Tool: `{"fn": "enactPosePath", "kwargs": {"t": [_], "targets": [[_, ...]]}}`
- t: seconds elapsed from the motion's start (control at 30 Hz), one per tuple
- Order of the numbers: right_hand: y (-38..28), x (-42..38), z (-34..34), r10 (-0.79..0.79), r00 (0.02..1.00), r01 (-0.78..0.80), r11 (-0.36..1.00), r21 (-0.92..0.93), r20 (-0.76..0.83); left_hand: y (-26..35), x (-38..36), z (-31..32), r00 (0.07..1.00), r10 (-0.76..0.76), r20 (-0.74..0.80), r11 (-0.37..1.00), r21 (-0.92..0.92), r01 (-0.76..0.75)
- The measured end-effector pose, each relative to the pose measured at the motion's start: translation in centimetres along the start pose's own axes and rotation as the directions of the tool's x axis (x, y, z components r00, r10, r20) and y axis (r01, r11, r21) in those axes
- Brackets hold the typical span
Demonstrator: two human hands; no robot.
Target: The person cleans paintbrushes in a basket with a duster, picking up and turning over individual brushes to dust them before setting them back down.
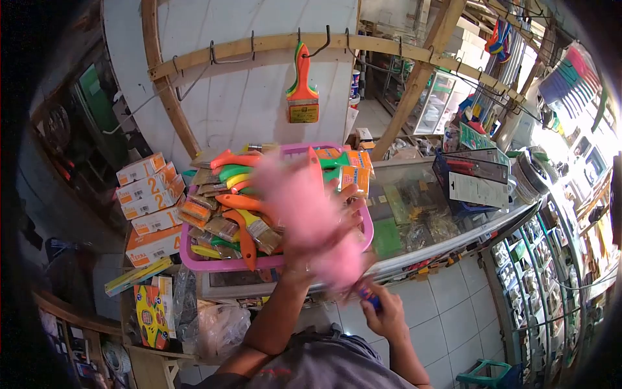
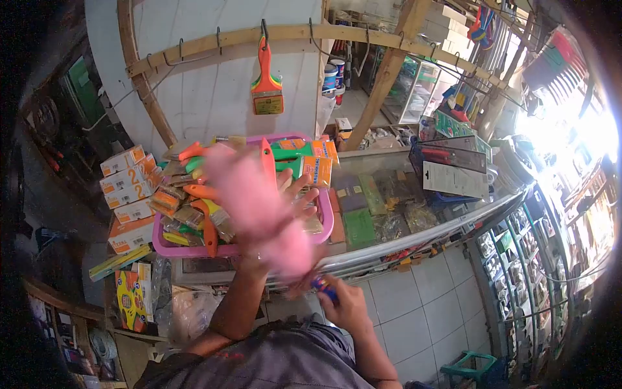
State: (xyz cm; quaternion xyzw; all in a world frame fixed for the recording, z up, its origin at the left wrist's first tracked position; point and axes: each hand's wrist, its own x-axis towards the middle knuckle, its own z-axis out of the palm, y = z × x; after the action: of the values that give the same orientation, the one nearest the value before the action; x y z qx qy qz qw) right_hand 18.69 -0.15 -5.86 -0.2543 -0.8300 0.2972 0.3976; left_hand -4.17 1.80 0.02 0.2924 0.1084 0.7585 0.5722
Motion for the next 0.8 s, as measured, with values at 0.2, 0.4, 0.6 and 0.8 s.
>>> {"fn": "enactPosePath", "kwargs": {"t": [0.2,0.4,0.6,0.8], "targets": [[-0.3,0.4,0.4,0.275,0.956,-0.272,0.961,0.041,-0.102,0.3,-1.0,-1.0,0.996,0.021,-0.085,1.0,0.007,-0.02],[1.2,0.4,-0.3,0.221,0.97,-0.223,0.975,-0.015,-0.105,-0.4,0.3,-1.1,0.99,0.14,0.031,0.99,-0.036,-0.139],[2.0,0.2,-1.2,-0.038,0.998,0.04,0.998,-0.052,0.044,0.8,0.4,-0.1,0.991,-0.025,0.128,0.966,-0.254,0.057],[2.0,0.6,-0.9,0.301,0.919,-0.295,0.953,0.063,-0.255,0.6,-0.2,-0.2,0.999,-0.032,0.013,0.988,-0.151,0.033]]}}
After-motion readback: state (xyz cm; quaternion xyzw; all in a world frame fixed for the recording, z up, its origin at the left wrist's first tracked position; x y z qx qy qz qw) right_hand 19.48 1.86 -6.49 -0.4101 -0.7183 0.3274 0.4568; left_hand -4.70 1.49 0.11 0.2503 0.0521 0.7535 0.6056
